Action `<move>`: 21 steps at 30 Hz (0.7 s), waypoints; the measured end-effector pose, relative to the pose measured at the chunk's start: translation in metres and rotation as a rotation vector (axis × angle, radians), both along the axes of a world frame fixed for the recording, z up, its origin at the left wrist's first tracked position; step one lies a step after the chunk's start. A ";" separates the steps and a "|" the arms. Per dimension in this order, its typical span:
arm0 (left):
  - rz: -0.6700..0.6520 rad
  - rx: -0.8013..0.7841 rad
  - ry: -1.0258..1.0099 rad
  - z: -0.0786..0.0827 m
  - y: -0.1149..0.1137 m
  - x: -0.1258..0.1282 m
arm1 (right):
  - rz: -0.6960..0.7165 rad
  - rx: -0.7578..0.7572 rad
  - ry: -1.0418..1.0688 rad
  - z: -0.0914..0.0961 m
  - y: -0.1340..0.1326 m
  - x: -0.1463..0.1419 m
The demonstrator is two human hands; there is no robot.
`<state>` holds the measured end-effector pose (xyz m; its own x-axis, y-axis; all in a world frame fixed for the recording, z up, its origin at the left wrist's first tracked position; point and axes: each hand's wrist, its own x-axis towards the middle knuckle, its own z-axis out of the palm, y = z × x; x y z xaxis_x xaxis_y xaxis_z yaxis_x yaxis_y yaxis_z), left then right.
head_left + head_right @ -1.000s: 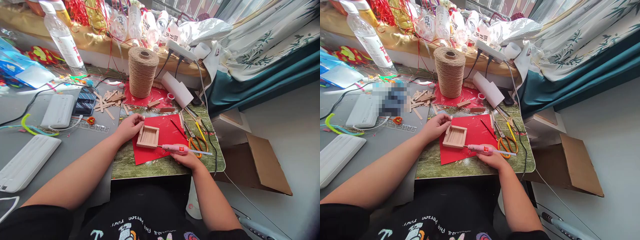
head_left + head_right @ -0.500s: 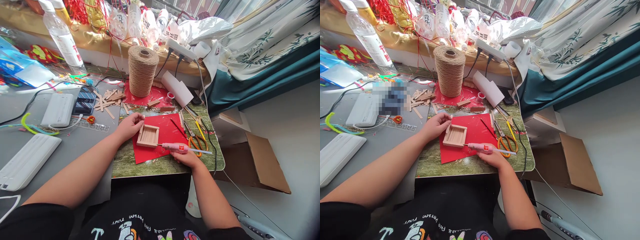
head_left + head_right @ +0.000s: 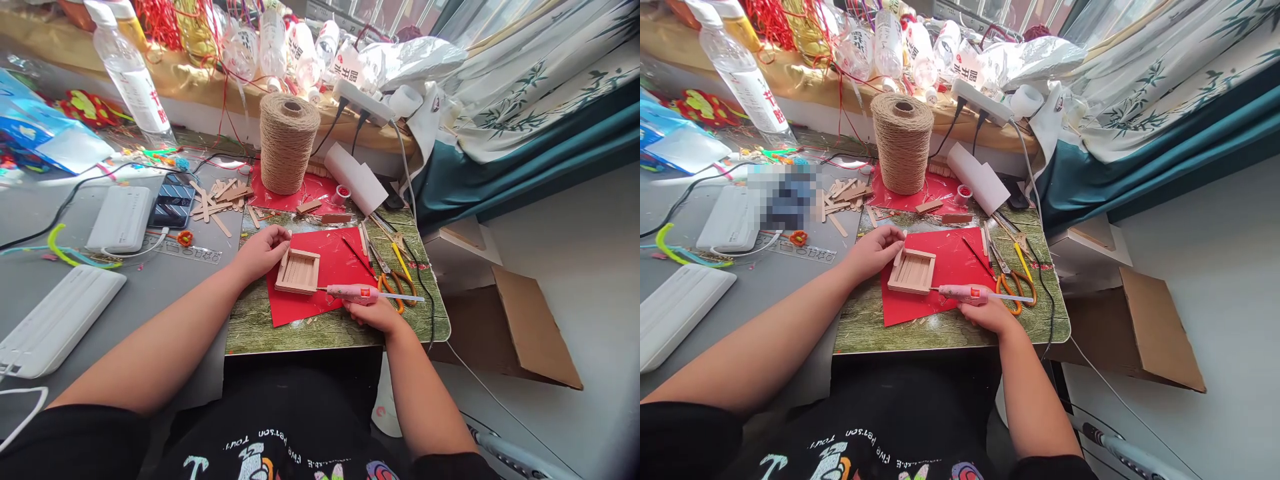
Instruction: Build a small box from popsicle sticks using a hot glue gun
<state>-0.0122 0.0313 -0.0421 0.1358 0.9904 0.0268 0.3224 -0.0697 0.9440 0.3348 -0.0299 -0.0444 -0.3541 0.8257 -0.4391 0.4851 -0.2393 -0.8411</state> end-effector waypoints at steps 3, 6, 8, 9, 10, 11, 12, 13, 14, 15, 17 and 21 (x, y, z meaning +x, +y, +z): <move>-0.002 0.000 0.002 0.000 0.000 0.000 | 0.001 -0.020 -0.007 0.000 0.002 0.001; -0.001 0.009 0.018 0.001 -0.001 0.000 | 0.022 -0.043 -0.010 0.000 0.005 0.002; 0.001 0.015 0.031 0.002 -0.001 -0.001 | 0.028 -0.044 -0.022 -0.001 0.006 0.003; 0.000 0.016 0.035 0.002 -0.001 -0.001 | 0.028 -0.039 -0.025 -0.001 0.006 0.003; -0.002 0.015 0.038 0.002 -0.001 -0.001 | 0.029 -0.035 -0.023 -0.001 0.005 0.003; -0.003 0.014 0.041 0.001 -0.001 -0.001 | 0.025 -0.030 -0.020 -0.001 0.005 0.002; -0.004 0.012 0.044 0.001 -0.001 -0.002 | 0.017 -0.024 -0.020 -0.001 0.005 0.001; -0.005 0.012 0.045 0.001 0.000 -0.002 | 0.004 -0.019 -0.020 -0.001 0.004 0.000; -0.004 0.012 0.045 0.001 0.000 -0.002 | -0.011 -0.016 -0.017 0.000 0.004 -0.001; -0.004 0.014 0.044 0.001 0.000 -0.002 | -0.027 -0.014 -0.008 0.000 0.003 -0.002; -0.004 0.022 0.044 0.001 0.000 -0.001 | -0.047 -0.014 0.040 0.001 0.002 -0.003; -0.002 0.039 0.074 0.003 -0.001 0.000 | -0.085 -0.052 0.155 0.007 -0.001 -0.007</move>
